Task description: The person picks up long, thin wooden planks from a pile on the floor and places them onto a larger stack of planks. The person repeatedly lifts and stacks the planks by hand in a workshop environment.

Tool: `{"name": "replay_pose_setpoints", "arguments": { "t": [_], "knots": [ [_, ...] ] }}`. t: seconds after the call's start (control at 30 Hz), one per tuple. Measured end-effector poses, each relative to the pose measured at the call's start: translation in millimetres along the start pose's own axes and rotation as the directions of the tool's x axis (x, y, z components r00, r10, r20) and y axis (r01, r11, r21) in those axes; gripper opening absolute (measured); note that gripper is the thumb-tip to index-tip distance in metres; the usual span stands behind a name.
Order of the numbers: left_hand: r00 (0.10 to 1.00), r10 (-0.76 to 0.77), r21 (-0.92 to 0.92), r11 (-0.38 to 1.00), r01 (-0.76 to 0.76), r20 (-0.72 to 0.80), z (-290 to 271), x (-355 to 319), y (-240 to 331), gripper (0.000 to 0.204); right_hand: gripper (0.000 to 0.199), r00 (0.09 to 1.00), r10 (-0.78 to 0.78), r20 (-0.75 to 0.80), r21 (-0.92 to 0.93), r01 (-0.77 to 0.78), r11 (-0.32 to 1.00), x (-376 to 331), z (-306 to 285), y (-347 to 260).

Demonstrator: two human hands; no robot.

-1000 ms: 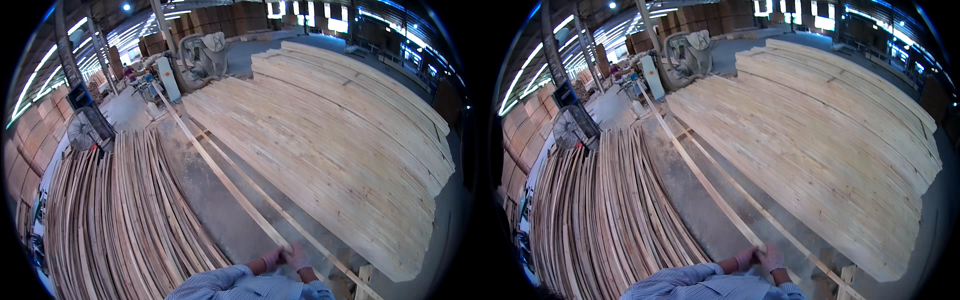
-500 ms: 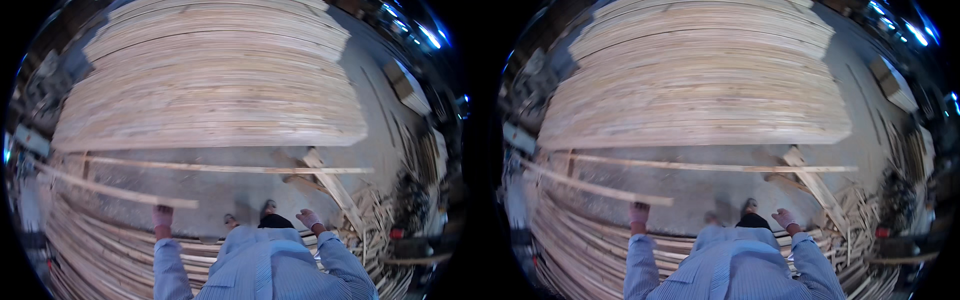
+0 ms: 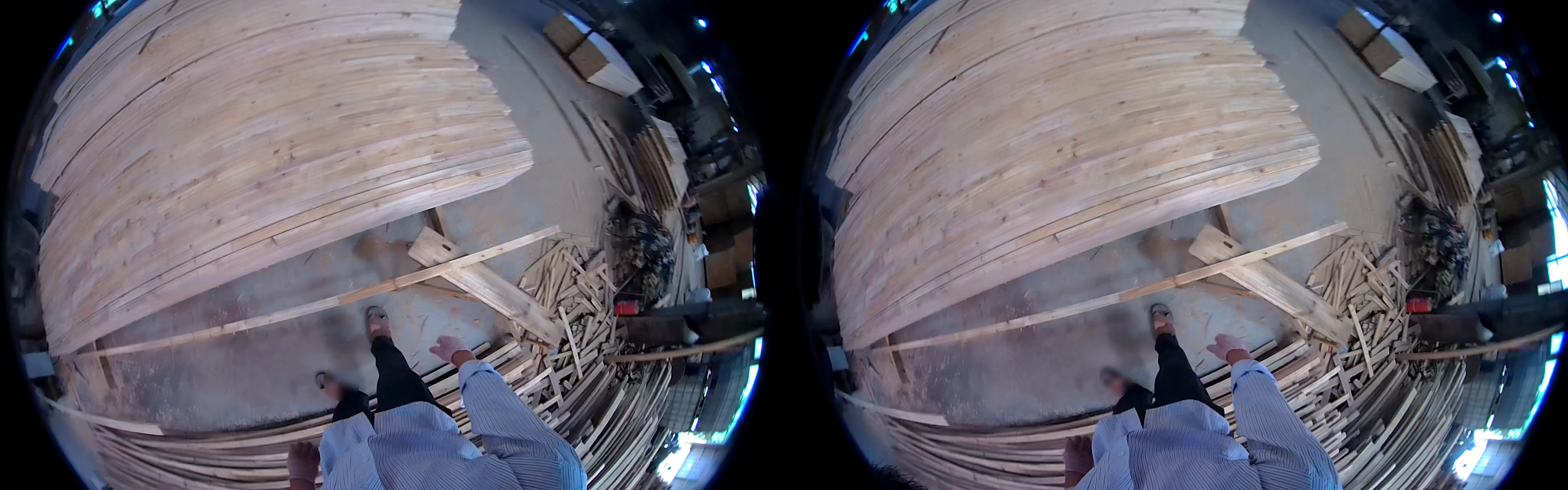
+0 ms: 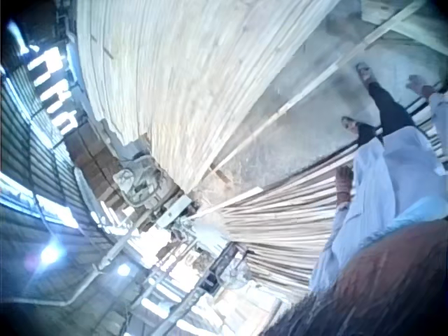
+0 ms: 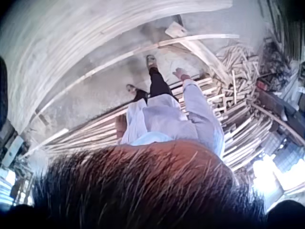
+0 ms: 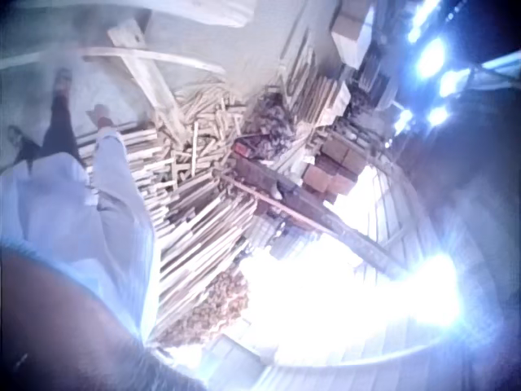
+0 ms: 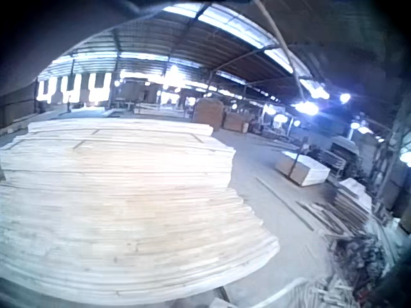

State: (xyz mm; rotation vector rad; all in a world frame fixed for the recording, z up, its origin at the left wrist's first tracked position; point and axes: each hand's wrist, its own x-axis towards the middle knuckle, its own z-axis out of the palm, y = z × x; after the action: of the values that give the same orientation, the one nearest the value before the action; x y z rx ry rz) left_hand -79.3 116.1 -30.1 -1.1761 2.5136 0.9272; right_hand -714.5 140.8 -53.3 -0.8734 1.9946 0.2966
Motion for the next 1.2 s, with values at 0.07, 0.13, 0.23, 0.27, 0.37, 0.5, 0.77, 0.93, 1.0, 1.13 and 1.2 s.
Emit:
{"name": "replay_pose_setpoints", "arguments": {
  "t": [0.07,0.13,0.23,0.27,0.37,0.5,0.77,0.93,1.0,1.13,1.2],
  "knots": [
    [0.971,0.147,0.341,0.917,-0.206,0.19,-14,-17,51,0.029,0.057,0.999,-0.053,-0.001,-0.043,0.052,0.998,69,-11,-18],
    [0.782,-0.525,-0.839,0.209,0.503,0.337,-27,-22,92,0.026,0.055,0.994,-0.101,-0.035,-0.101,0.097,0.99,122,-20,-35],
    [0.378,-0.607,-0.669,-0.742,0.043,0.699,-24,-44,128,0.022,0.059,0.969,-0.244,-0.044,-0.377,0.21,0.902,169,-70,-86],
    [0.307,-0.642,-0.691,-0.719,0.075,0.702,-43,-28,141,0.021,0.063,0.946,-0.317,-0.072,-0.462,0.25,0.851,202,-72,-87],
    [0.251,-0.663,-0.693,-0.719,0.049,0.705,-39,-26,165,0.026,0.061,0.876,-0.474,-0.092,-0.559,0.349,0.753,260,-83,-108],
    [0.146,-0.681,-0.696,-0.708,0.118,0.718,-36,-2,194,0.04,0.033,0.933,-0.355,0.061,-0.465,0.341,0.817,314,-72,-111],
    [0.253,-0.655,-0.699,-0.695,0.169,0.712,-59,41,177,0.038,0.038,0.868,-0.346,0.355,-0.702,0.493,0.514,238,-59,-116],
    [0.722,-0.495,-0.744,-0.667,0.041,0.483,2,6,98,0.035,0.039,0.879,-0.474,0.058,-0.641,0.397,0.657,122,-40,-108],
    [0.674,-0.563,-0.825,-0.552,0.124,0.478,-15,17,82,0.036,0.041,0.863,-0.503,-0.047,-0.683,0.339,0.646,79,-32,-106],
    [0.9,-0.37,-0.687,-0.717,-0.119,0.23,11,20,10,0.02,0.047,0.856,-0.502,-0.124,-0.694,0.286,0.66,-22,-27,-118],
    [0.913,-0.35,-0.752,-0.655,-0.078,0.21,4,30,-14,0.021,0.049,0.874,-0.464,-0.144,-0.702,0.24,0.671,-66,-20,-124]
  ]
}}
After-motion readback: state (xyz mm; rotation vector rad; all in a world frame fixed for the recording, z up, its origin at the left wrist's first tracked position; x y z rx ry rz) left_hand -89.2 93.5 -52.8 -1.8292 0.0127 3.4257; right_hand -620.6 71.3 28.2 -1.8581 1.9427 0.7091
